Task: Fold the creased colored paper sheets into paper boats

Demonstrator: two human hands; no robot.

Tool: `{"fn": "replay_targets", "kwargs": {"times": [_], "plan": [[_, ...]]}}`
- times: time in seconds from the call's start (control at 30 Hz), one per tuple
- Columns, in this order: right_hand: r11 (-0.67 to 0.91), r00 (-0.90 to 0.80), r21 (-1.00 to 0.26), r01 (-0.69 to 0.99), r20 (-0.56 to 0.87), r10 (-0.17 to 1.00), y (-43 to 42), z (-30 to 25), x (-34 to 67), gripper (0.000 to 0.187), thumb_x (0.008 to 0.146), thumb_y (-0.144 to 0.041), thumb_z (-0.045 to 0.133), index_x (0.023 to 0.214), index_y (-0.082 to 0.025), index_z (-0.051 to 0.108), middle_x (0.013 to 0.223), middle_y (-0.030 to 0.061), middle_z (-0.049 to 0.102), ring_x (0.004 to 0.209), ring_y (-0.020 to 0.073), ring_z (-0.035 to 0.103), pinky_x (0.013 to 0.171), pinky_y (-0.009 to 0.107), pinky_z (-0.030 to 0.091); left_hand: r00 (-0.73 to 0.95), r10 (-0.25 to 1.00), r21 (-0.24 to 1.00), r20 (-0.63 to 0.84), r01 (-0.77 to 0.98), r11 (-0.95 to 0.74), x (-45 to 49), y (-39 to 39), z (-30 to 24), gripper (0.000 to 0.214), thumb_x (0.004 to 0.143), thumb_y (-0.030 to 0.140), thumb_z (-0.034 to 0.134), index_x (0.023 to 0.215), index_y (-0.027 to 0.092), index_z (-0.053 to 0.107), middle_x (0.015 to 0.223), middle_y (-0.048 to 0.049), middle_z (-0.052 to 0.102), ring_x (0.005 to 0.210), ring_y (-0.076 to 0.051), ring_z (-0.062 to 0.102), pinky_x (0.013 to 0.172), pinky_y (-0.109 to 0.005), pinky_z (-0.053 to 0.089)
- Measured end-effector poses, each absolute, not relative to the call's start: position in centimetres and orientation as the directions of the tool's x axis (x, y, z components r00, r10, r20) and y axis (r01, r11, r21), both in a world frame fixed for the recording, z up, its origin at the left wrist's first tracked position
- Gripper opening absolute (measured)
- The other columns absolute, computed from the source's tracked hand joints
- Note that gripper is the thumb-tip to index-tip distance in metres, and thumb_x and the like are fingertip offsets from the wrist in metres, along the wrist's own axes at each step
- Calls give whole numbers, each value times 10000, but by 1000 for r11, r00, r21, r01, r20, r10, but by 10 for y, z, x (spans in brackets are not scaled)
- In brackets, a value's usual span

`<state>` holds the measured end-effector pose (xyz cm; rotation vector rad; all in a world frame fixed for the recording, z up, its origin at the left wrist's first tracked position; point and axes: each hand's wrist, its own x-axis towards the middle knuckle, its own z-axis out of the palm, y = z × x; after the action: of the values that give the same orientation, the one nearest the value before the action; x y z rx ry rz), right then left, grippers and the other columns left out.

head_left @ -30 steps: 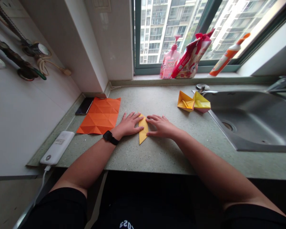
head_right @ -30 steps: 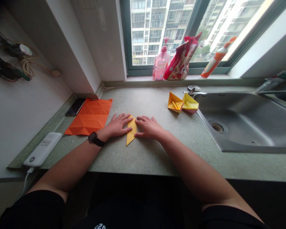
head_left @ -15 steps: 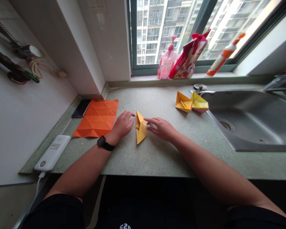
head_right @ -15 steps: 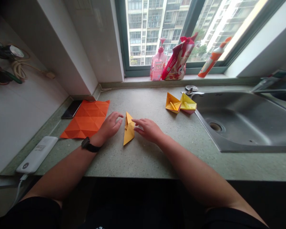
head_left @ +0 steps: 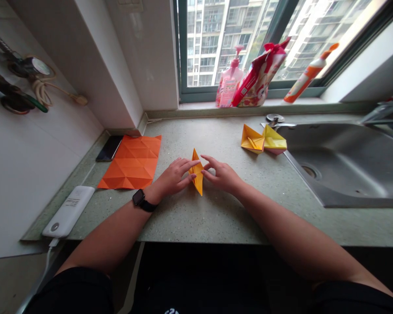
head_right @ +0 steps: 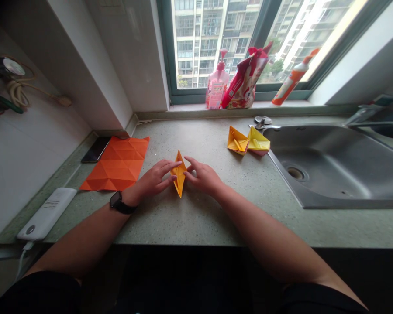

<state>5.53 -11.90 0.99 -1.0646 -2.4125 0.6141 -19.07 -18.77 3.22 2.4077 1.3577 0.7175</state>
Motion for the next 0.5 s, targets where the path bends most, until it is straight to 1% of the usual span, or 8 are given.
{"fn": "replay_targets", "kwargs": {"times": [0.07, 0.13, 0.23, 0.3, 0.37, 0.5], "plan": [[600, -593, -554, 577, 219, 774, -117, 8, 57, 638, 1014, -321, 641, 1634, -286, 500, 1221, 59, 848, 1033, 265, 810, 959, 424, 630, 414, 861, 471, 294, 721, -508, -192, -189, 32, 460, 1122, 364, 525, 1571, 282, 580, 1472, -103, 688, 1395, -288, 619, 1302, -555, 429], [609, -587, -565, 556, 251, 769, -114, 7, 59, 557, 995, -300, 651, 1548, -288, 580, 1215, 63, 836, 1065, 264, 796, 968, 430, 630, 396, 863, 478, 315, 719, -504, -193, -189, 32, 388, 1112, 344, 536, 1476, 255, 636, 1422, -112, 709, 1361, -290, 641, 1248, -537, 494], [664, -617, -551, 505, 308, 724, -111, 5, 61, 353, 975, -270, 656, 1318, -289, 738, 1229, 74, 797, 1151, 269, 760, 1040, 452, 614, 382, 862, 497, 332, 706, -504, -196, -188, 33, 277, 1104, 304, 528, 1312, 244, 702, 1339, -105, 735, 1291, -273, 681, 1187, -500, 549], [701, -649, -520, 488, 320, 690, -109, 5, 62, 249, 980, -264, 656, 1174, -294, 808, 1239, 81, 771, 1171, 270, 742, 1077, 460, 600, 386, 861, 484, 332, 714, -507, -197, -187, 33, 245, 1099, 285, 522, 1220, 246, 732, 1284, -95, 752, 1254, -268, 695, 1174, -496, 554], [717, -668, -491, 495, 312, 675, -109, 5, 62, 231, 988, -257, 656, 1111, -305, 846, 1237, 84, 759, 1180, 273, 732, 1099, 466, 590, 391, 860, 458, 326, 731, -506, -199, -186, 34, 235, 1091, 273, 533, 1165, 249, 755, 1235, -86, 768, 1217, -269, 705, 1167, -504, 550], [718, -670, -455, 527, 297, 680, -108, 5, 64, 265, 977, -214, 655, 1085, -312, 877, 1265, 90, 751, 1204, 281, 722, 1125, 479, 577, 406, 856, 439, 320, 737, -514, -204, -186, 32, 235, 1086, 272, 549, 1109, 235, 780, 1169, -85, 790, 1137, -271, 723, 1091, -490, 579]]}}
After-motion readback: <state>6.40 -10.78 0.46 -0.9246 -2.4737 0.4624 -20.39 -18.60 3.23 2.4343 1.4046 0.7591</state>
